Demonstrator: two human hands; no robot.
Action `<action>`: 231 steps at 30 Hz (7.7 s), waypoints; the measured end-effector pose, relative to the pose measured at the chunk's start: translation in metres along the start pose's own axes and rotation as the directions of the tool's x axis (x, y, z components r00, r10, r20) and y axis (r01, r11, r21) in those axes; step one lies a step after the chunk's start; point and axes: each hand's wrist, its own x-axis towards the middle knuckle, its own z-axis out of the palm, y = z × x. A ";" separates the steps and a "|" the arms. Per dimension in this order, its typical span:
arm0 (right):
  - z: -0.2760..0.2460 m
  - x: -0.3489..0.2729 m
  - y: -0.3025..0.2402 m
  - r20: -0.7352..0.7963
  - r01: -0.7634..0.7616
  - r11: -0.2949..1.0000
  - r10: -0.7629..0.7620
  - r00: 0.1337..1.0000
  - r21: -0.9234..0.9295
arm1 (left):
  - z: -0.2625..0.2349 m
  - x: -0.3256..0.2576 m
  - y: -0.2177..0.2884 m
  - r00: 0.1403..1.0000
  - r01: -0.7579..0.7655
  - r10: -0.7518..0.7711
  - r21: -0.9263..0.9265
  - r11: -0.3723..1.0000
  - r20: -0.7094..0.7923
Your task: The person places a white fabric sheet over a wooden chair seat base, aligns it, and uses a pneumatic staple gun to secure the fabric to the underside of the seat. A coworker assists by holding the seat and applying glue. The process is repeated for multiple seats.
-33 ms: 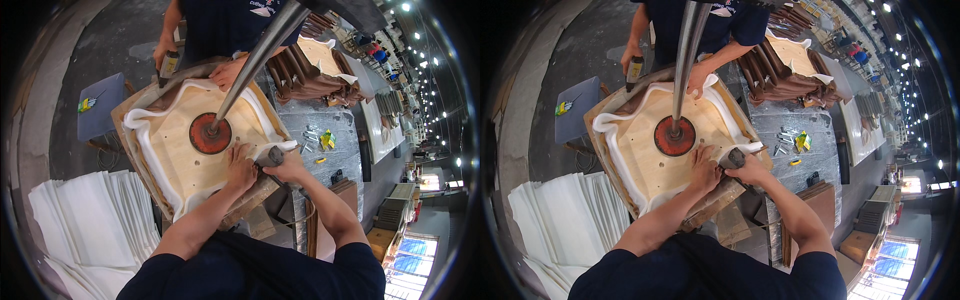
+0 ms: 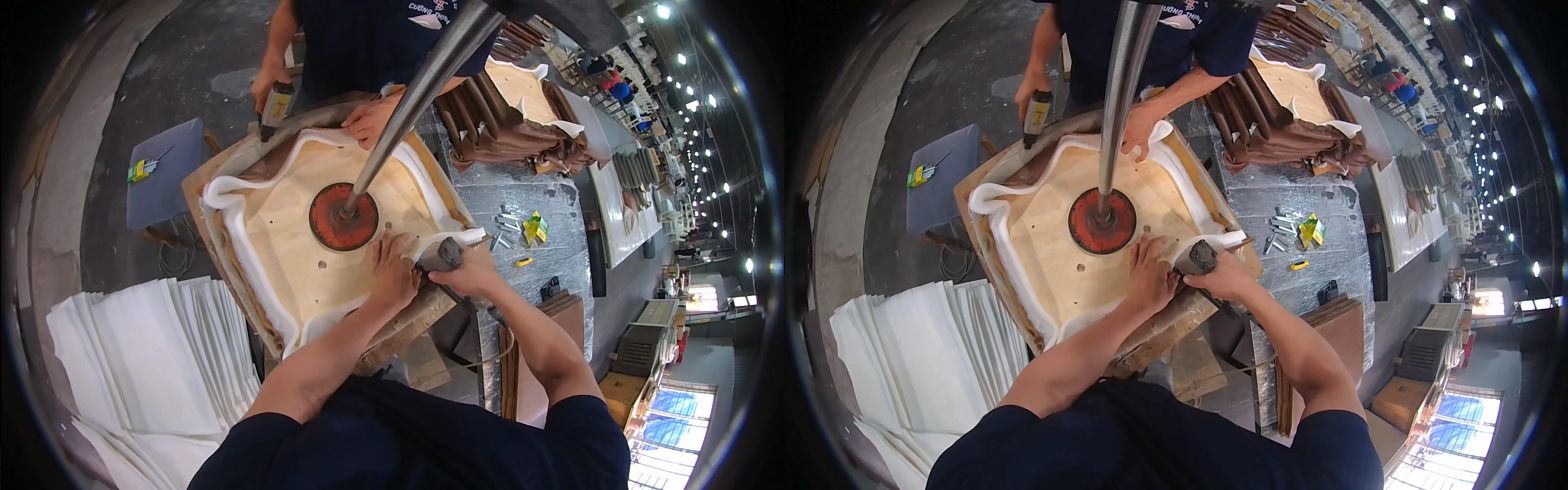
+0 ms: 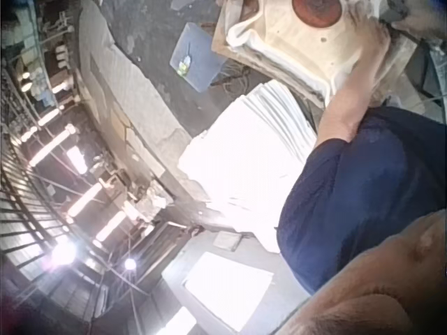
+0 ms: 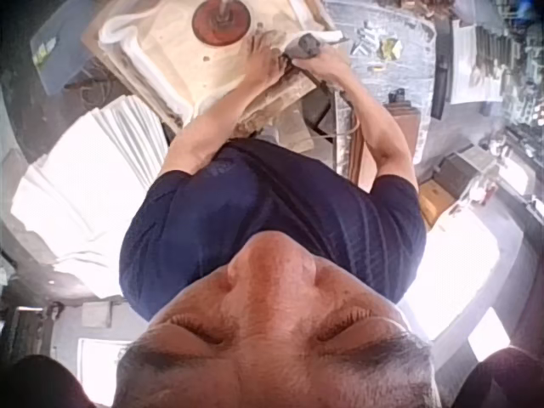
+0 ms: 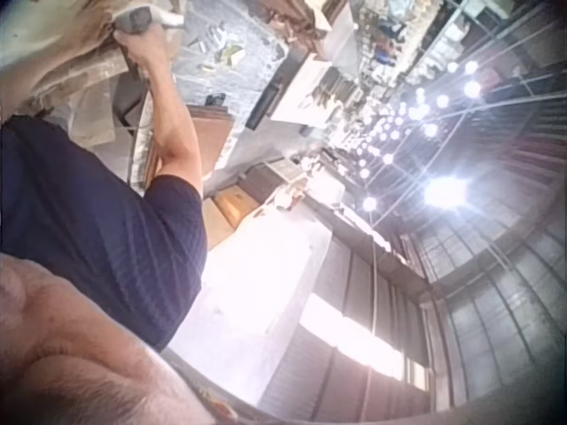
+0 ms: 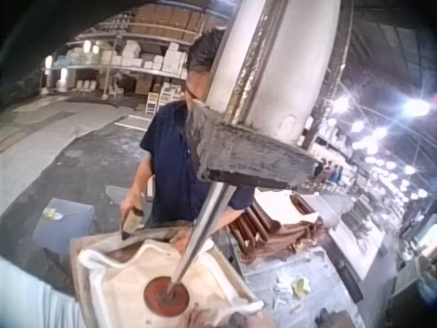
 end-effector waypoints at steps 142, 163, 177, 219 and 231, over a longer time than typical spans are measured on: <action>0.093 -0.069 -0.013 0.046 0.097 0.894 -0.130 0.990 0.437 | -0.052 -0.081 -0.052 0.997 -0.057 0.056 -0.007 0.998 -0.052; 0.105 -0.079 -0.016 0.055 0.121 0.908 -0.156 0.986 0.402 | -0.058 -0.087 -0.062 0.998 -0.057 0.055 -0.055 0.997 -0.031; 0.106 -0.076 -0.030 0.018 0.128 0.914 -0.146 0.989 0.384 | -0.070 -0.090 -0.072 0.996 -0.089 0.088 -0.097 0.991 -0.015; 0.128 -0.101 -0.030 0.018 0.060 0.903 -0.075 0.997 0.426 | -0.069 -0.094 -0.070 0.989 0.040 -0.032 0.055 0.998 -0.142; 0.131 -0.082 -0.046 0.012 0.083 0.946 -0.092 0.996 0.314 | -0.074 -0.093 -0.070 0.986 0.041 -0.035 0.038 0.998 -0.165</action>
